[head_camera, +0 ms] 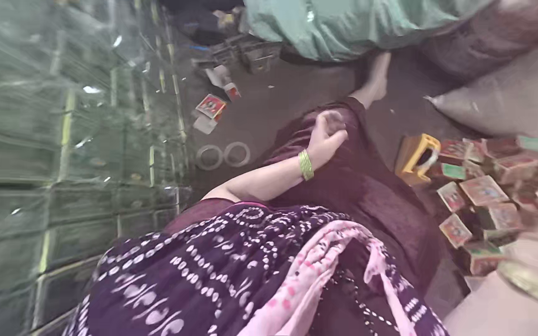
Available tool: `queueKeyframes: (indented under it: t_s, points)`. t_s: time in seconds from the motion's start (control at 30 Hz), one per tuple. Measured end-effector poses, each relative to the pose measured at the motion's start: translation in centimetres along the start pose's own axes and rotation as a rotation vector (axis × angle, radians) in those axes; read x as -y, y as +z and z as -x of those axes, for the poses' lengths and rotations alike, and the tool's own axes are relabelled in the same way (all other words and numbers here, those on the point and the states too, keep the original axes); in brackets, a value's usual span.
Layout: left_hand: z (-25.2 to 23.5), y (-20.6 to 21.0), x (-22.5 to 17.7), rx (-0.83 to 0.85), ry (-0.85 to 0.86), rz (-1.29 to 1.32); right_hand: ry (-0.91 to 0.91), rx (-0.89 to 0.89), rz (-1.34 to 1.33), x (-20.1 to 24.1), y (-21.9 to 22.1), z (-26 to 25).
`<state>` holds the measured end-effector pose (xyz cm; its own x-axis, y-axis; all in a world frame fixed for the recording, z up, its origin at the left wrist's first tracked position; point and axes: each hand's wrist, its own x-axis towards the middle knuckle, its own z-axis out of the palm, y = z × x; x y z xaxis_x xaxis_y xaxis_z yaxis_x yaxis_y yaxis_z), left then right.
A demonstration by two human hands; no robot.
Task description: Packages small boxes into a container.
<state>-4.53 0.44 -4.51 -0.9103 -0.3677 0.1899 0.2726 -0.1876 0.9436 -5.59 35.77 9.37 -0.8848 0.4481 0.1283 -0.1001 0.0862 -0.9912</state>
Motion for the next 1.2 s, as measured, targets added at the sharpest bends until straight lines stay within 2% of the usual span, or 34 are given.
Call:
queueKeyframes:
  t_s: [0.03, 0.1, 0.2, 0.27, 0.3, 0.37, 0.43, 0.5, 0.53, 0.57, 0.6, 0.63, 0.67, 0.73, 0.77, 0.87, 0.9, 0.93, 1.0, 1.1, 1.2]
  points:
    - [-1.5, -2.0, 0.4, -0.149, -0.030, -0.028, 0.019, 0.102, 0.052, -2.1, 0.0, 0.6]
    - [-4.1, -7.1, 1.5, -0.434, -0.119, -0.179, 0.089, 0.186, 0.123, -5.6, 0.5, 2.4]
    - [-7.0, -15.0, 2.1, -0.849, -0.303, -0.362, 0.193, 0.148, 0.124, -9.3, 0.2, 4.2]
    - [-8.4, -20.0, 2.3, -1.047, -0.440, -0.419, 0.222, 0.116, 0.140, -10.3, -0.7, 4.8]
    - [-9.0, -22.4, 2.8, -1.108, -0.444, -0.426, 0.227, 0.104, 0.160, -10.3, -1.3, 5.0]
    - [-10.2, -27.1, 5.2, -1.110, -0.360, -0.392, 0.224, 0.074, 0.216, -9.9, -3.1, 5.3]
    - [-10.9, -30.8, 7.1, -0.986, -0.283, -0.313, 0.203, 0.016, 0.281, -9.2, -5.3, 5.4]
    - [-10.6, -31.8, 7.5, -0.800, -0.084, -0.276, 0.192, -0.042, 0.344, -9.0, -7.8, 5.4]
    - [-9.9, -30.5, 6.3, -0.695, -0.005, -0.344, 0.196, -0.068, 0.383, -9.0, -9.2, 5.4]
    - [-8.8, -27.0, 2.9, -0.600, -0.046, -0.519, 0.214, -0.080, 0.446, -8.9, -10.6, 5.7]
    - [-9.0, -19.5, -3.8, -0.747, -0.441, -0.506, 0.250, -0.081, 0.529, -8.9, -12.0, 6.0]
    - [-8.1, -14.8, -7.5, -0.740, -0.555, -0.609, 0.314, -0.065, 0.633, -9.2, -13.8, 6.2]
    - [-6.5, -11.8, -9.2, -0.694, -0.516, -0.719, 0.386, -0.031, 0.758, -9.8, -15.7, 6.5]
    - [-4.1, -9.2, -9.1, -0.611, -0.290, -0.812, 0.523, 0.090, 1.040, -11.3, -19.2, 7.1]
    - [-3.5, -9.0, -8.1, -0.565, -0.175, -0.761, 0.575, 0.157, 1.170, -12.3, -20.6, 7.6]
    - [-2.9, -9.5, -3.1, -0.383, 0.123, -0.479, 0.752, 0.364, 1.423, -14.5, -22.7, 9.6]
    - [-2.5, -8.6, -2.3, -0.239, 0.172, -0.334, 0.830, 0.433, 1.477, -14.5, -22.5, 10.4]
    - [-1.7, -7.2, -2.1, -0.087, 0.167, -0.194, 0.889, 0.494, 1.508, -14.5, -22.2, 11.2]
    - [0.5, -3.2, -3.1, 0.164, -0.001, -0.049, 0.936, 0.542, 1.483, -15.2, -21.8, 13.0]
    - [4.5, 2.5, -5.0, 0.470, -0.347, -0.072, 0.886, 0.585, 1.424, -16.3, -21.4, 14.6]
    - [7.6, 6.1, -3.5, 0.743, -0.557, -0.194, 0.851, 0.606, 1.380, -15.7, -21.5, 15.2]
